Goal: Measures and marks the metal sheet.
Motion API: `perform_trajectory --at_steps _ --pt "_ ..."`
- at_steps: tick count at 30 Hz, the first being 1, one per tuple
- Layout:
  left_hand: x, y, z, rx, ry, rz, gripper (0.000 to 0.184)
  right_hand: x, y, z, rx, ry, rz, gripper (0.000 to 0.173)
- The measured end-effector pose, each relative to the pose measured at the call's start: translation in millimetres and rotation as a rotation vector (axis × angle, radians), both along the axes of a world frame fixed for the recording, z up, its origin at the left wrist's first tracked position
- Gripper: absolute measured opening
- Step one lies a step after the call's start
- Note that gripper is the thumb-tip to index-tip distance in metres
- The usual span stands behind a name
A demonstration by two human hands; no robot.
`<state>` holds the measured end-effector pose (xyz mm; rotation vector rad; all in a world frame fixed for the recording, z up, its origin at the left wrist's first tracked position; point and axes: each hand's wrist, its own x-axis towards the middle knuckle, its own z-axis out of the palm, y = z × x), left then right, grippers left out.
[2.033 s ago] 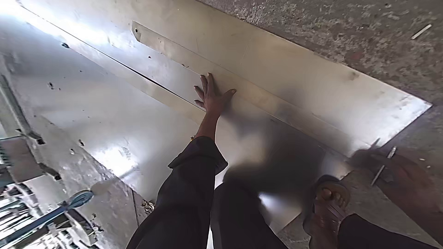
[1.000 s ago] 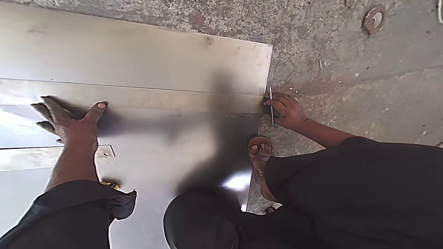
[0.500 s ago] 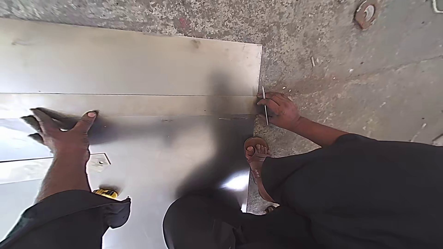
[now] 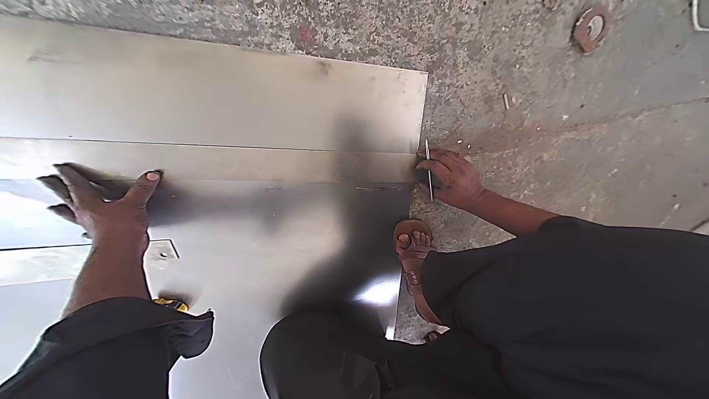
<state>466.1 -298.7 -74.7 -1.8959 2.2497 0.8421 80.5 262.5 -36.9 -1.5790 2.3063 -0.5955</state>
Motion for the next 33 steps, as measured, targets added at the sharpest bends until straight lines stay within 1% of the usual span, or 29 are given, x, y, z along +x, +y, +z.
perform_trajectory --at_steps 2,7,10,12,13,14,16,18,20,24,30,33 --pt "0.0 0.3 0.2 -0.001 -0.006 0.012 0.126 1.6 -0.7 1.7 0.006 -0.002 0.002 0.034" --pt "-5.4 4.7 5.9 -0.022 -0.016 0.027 0.126 1.1 -3.0 0.8 0.013 0.009 0.018 0.036" --pt "-26.8 20.9 22.2 0.009 0.019 0.011 0.127 -0.3 1.1 4.1 0.001 0.013 0.007 0.036" --pt "-43.7 38.3 40.4 0.024 0.065 0.023 0.121 -0.3 2.1 11.9 0.029 -0.018 -0.017 0.038" --pt "-45.2 39.0 46.0 -0.005 0.082 0.029 0.119 1.0 -3.0 14.9 0.046 -0.05 -0.019 0.04" --pt "-43.1 36.7 48.7 -0.042 0.062 0.018 0.12 1.5 -7.1 17.0 0.065 -0.078 -0.013 0.042" --pt "-41.6 34.6 53.9 -0.064 -0.082 0.037 0.121 -0.7 -6.8 15.2 0.097 -0.104 0.013 0.048" --pt "-48.6 34.8 55.6 -0.039 -0.144 0.09 0.122 -4.7 -6.1 11.8 0.085 -0.091 0.018 0.049" --pt "-52.6 38.5 55.7 -0.022 -0.163 0.101 0.122 -5.8 -4.0 12.4 0.065 -0.067 0.029 0.048" --pt "-53.9 39.8 56.9 -0.02 -0.169 0.098 0.122 -6.2 -1.9 10.0 0.059 -0.024 0.044 0.049" --pt "-49.1 38.1 52.2 -0.029 -0.16 0.085 0.122 -7.1 -0.6 9.8 0.078 -0.029 0.061 0.049" --pt "-50.2 38.9 50.9 -0.037 -0.143 0.091 0.121 -6.5 -3.2 13.2 0.075 -0.037 0.062 0.046"
